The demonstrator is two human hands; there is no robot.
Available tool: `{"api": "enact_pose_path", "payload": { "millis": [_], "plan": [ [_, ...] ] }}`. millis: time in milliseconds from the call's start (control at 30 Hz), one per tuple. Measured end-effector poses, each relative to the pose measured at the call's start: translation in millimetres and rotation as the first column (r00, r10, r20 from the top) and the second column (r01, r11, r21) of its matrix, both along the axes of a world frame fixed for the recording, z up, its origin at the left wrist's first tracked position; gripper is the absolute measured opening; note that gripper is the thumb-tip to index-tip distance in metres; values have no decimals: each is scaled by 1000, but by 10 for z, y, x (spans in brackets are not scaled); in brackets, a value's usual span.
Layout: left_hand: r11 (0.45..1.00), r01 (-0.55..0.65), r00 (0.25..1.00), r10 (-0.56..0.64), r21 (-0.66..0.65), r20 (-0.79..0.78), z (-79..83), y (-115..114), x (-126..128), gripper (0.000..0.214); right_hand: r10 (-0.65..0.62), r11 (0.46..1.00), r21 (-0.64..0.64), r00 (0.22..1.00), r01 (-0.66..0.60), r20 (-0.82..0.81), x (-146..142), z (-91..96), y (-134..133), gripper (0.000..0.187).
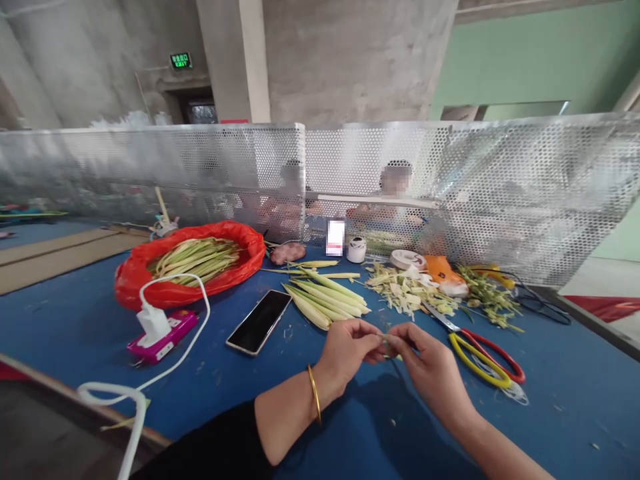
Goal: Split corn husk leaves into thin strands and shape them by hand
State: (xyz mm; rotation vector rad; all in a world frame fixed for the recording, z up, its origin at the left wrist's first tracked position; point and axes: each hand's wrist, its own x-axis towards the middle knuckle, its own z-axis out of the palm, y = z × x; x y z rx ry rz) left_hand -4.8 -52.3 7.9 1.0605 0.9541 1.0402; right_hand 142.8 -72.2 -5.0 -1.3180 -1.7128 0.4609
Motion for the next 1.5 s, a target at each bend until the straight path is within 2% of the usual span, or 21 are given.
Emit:
{"api": "enact_pose_path", "payload": {
  "millis": [133, 267, 400, 500, 667, 733, 800, 900, 1033, 1167, 1300, 1367, 1500],
  "plan": [
    [998, 2, 1000, -1, -56, 27, -10, -2, -2, 9, -11, 1000, -21, 999, 12, 31, 17, -44, 0, 24],
    [992, 7, 999, -3, -130, 32, -33, -5, 7, 11, -29, 1000, 12, 989, 27, 142, 45, -97, 12, 26],
    [995, 12, 998, -5, -100, 64, -26, -34, 34, 9, -58, 998, 29, 986, 54, 155, 91, -155, 38, 28],
    [995, -4, 998, 10, -100, 62, -5, -47, 40, 6, -19, 999, 39, 984, 12, 176, 112, -179, 44, 27],
    [953, 63, 995, -36, -298, 93, 13, 18, -33, 8, 80, 979, 170, 978, -113, 190, 71, -95, 1, 16],
    [940, 103, 991, -69, -325, 113, 18, 52, -76, 10, 139, 970, 170, 972, -171, 188, 45, -27, -21, 16],
    [935, 133, 988, -97, -329, 124, 30, 75, -111, 11, 119, 981, 137, 983, -138, 140, 23, 33, -37, 16],
    [946, 161, 984, -131, -282, 121, 71, 76, -133, 14, 52, 999, -5, 999, -52, 12, 4, 81, -46, 18],
    [982, 139, 990, -138, -130, 15, 142, 29, -102, 13, 4, 989, -142, 987, -27, -162, 0, 85, -49, 20],
    [993, 107, 986, -99, 50, -138, 146, -11, -60, 13, -24, 980, -198, 972, -23, -236, 7, 83, -49, 22],
    [958, 136, 961, -66, 251, -268, 103, -26, -62, 13, -33, 974, -223, 960, -31, -279, 15, 109, -40, 22],
    [958, 138, 959, -65, 253, -276, 104, -25, -68, 14, -11, 971, -230, 944, -69, -330, 25, 128, -27, 22],
    [990, 113, 979, -97, 84, -181, 145, -7, -73, 14, 57, 962, -224, 921, -154, -385, 47, 157, -2, 18]
  ]
}}
